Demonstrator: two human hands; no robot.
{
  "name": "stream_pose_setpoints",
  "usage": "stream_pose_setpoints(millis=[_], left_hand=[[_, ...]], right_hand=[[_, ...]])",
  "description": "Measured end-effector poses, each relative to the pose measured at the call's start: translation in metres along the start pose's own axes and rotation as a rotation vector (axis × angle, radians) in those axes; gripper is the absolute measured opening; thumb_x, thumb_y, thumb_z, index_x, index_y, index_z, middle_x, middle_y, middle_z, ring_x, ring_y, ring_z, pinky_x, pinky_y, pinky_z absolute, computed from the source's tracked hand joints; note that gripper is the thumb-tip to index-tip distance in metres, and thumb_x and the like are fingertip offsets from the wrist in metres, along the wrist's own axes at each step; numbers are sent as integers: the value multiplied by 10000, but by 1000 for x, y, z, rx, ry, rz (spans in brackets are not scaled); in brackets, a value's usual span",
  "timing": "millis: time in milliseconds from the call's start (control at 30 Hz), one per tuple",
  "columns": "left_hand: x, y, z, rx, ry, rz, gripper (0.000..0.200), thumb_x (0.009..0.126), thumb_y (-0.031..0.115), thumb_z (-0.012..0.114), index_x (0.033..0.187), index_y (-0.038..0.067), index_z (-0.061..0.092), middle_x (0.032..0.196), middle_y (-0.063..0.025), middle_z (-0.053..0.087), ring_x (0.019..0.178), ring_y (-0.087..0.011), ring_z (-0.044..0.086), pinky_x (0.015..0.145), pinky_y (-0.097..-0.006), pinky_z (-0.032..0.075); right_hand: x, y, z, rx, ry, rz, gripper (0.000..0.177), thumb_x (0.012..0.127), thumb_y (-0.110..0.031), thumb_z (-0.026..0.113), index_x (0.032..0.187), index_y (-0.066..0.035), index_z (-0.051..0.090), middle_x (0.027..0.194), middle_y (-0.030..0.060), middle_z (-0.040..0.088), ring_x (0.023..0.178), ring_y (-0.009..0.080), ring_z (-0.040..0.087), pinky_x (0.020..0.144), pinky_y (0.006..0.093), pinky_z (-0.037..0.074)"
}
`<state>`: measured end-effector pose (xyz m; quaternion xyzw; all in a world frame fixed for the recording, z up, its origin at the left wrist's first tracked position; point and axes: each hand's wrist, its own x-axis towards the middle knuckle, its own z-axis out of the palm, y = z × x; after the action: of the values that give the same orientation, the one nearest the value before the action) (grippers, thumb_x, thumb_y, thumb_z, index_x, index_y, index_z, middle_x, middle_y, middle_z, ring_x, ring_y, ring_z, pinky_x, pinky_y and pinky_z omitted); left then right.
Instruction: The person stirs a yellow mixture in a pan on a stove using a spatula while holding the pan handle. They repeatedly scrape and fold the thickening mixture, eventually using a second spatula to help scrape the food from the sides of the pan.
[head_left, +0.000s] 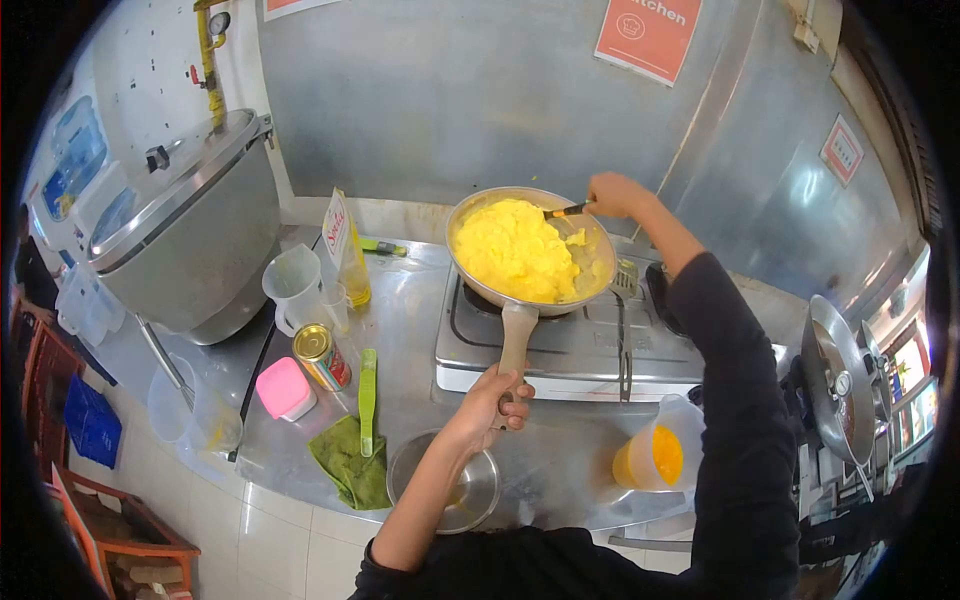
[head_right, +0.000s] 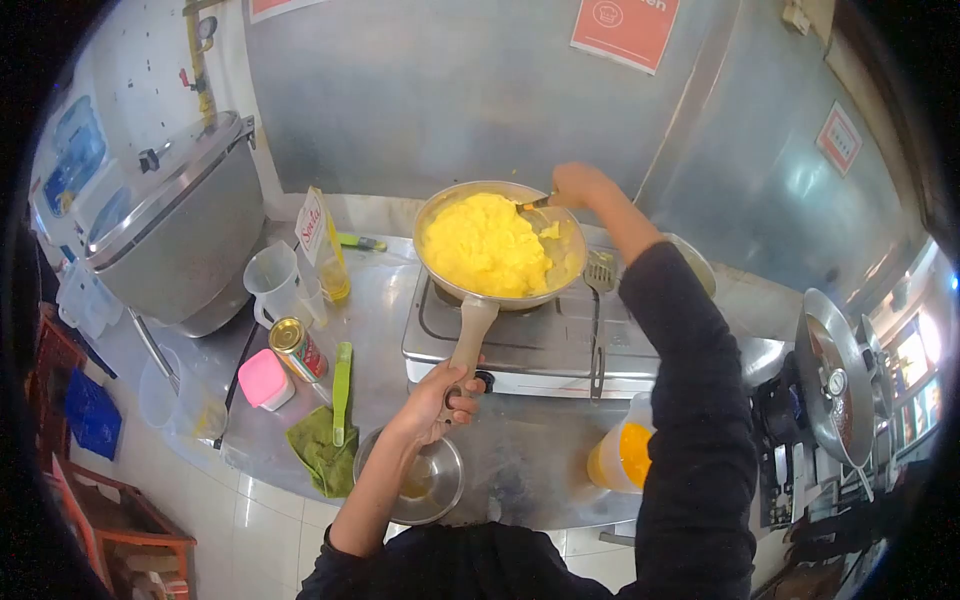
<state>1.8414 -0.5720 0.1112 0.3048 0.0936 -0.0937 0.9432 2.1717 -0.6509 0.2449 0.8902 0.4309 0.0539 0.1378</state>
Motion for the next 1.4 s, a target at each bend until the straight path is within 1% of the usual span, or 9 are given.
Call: stream_pose_setpoints(millis=[33,100,300,467,700,800,1033,1200,1400], left_hand=[[-1,1,1,-4,16,-5,249,878,189,362,1108,95,350,744,1,390,508,-35,296,417,-167,277],[0,0,3,-6,26,-7,267,881,178,354,1132,90,355,748,4,382,509,-32,296,410,-157,275],[2,-3,0,-39,35,-7,280,884,202,384,1137,87,354,743,3,388,504,-30,307,407,-160,275],[3,-4,-1,-56,31,-3,294,876,212,413,1133,78,359,742,3,400,493,-28,311,403,-157,276],[3,-1,-2,-48,20,22,258,869,197,398,1098,90,343,746,-8,406,504,-41,324,416,-175,293],[2,-3,0,24,7,1,239,861,188,382,1081,107,334,757,-3,410,511,-43,325,432,-184,309],[2,4,4,66,-2,-104,227,876,194,369,1081,137,291,767,-15,406,528,-66,331,466,-213,333],[4,2,1,12,-32,-131,217,893,212,360,1083,136,289,766,-18,403,533,-80,348,455,-228,344],[2,3,4,83,15,-129,309,877,242,391,1152,131,303,747,-1,369,517,-50,321,458,-202,328]], right_hand=[[-9,2,9,-2,4,-5,204,690,-271,616,759,-81,644,661,108,609,615,255,594,542,380,456],[-35,0,23,-9,272,-183,223,702,-266,599,827,-84,633,630,110,587,620,291,578,561,392,463],[-135,-23,25,-420,452,-306,440,731,-133,513,1166,-139,445,548,53,489,511,190,563,432,300,439],[-162,-51,-29,-329,424,-65,383,713,-85,504,1096,-96,512,592,67,532,529,208,573,452,319,449],[-61,-68,9,-185,184,231,136,693,-83,543,792,-32,620,744,134,610,667,250,617,549,330,492],[-41,-77,23,-82,271,224,124,698,-86,536,765,-34,627,737,145,614,704,271,618,581,338,497],[-27,-31,19,-69,170,1,171,719,-128,528,827,-41,628,761,147,611,728,298,604,618,368,490],[27,18,7,-89,43,-197,326,706,-194,603,1031,-207,587,797,77,617,724,260,584,619,368,458],[73,10,6,7,-29,-390,345,743,-171,566,1085,-211,556,856,60,617,811,243,564,703,376,420]])
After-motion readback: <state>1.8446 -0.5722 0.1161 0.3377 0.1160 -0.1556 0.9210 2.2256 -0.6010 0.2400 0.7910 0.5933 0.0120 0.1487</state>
